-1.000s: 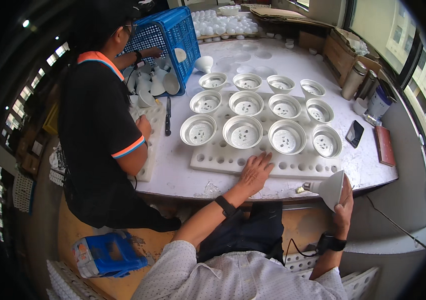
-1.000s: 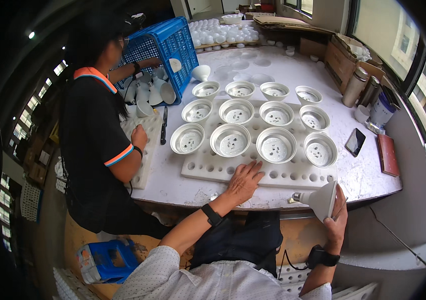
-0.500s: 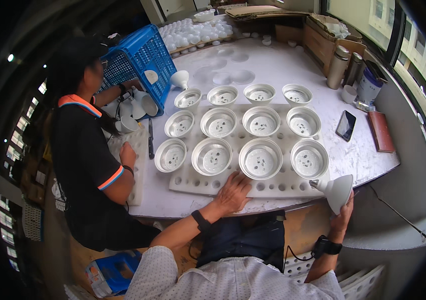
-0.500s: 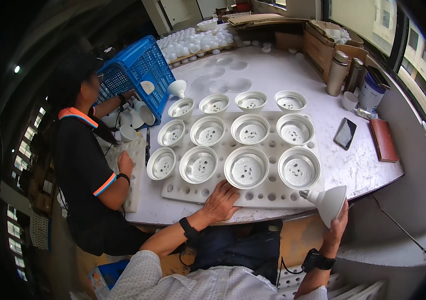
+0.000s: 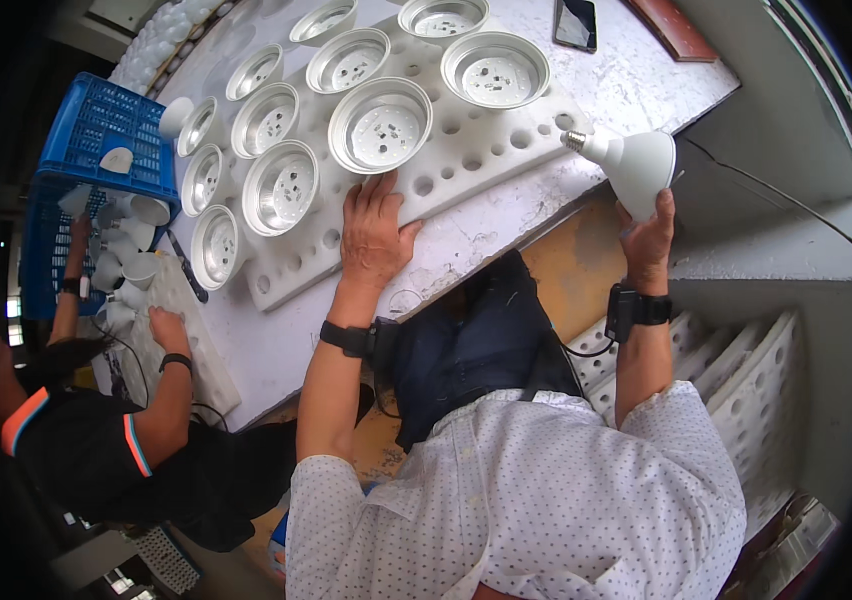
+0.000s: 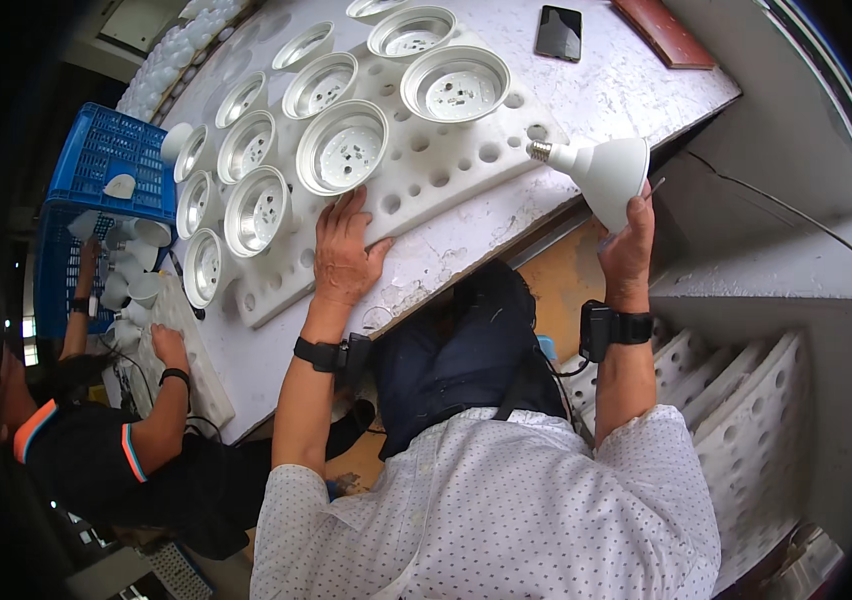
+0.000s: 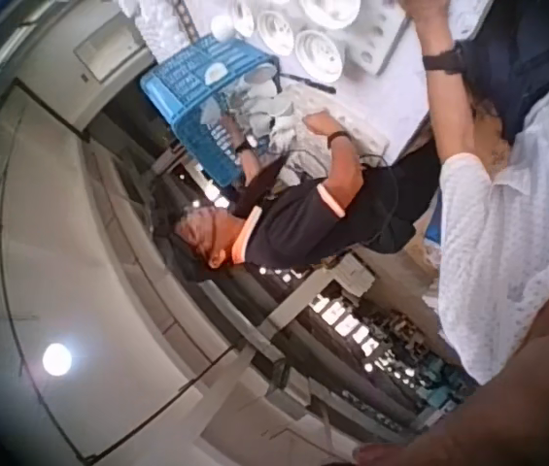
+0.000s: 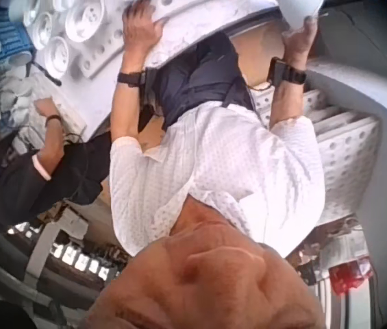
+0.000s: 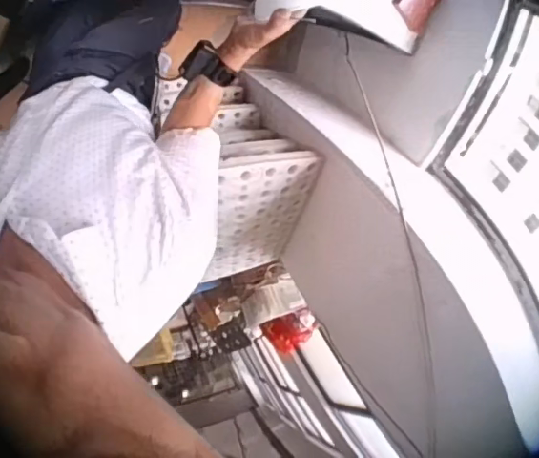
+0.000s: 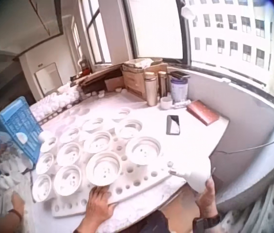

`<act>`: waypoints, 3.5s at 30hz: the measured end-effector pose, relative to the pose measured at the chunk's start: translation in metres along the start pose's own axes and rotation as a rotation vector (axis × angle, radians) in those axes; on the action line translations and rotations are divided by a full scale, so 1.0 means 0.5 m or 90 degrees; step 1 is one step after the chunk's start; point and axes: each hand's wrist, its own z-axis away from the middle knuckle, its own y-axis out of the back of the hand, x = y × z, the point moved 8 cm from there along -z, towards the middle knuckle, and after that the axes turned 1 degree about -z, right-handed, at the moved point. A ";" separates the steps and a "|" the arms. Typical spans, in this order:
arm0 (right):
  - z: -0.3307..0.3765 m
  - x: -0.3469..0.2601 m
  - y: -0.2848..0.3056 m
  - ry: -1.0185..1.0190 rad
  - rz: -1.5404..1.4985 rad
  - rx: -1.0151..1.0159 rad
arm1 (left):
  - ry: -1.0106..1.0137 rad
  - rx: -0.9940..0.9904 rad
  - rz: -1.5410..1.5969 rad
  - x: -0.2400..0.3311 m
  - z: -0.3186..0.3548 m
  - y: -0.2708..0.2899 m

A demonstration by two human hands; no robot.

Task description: Assembling internal and external components of LED bulbs at a workshop table.

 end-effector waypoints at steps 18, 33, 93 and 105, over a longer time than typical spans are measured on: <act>0.133 -0.030 0.037 0.188 -0.076 0.148 | -0.068 -0.036 -0.092 -0.094 -0.034 -0.040; 0.391 -0.095 -0.016 0.189 0.268 0.107 | 0.053 -0.114 -0.086 -0.237 -0.163 -0.105; 0.658 -0.295 0.057 0.504 0.011 0.242 | 0.529 -0.130 1.169 0.054 0.486 0.132; 0.430 -0.086 -0.151 0.328 0.305 0.046 | 0.818 0.173 1.099 -0.033 0.700 0.161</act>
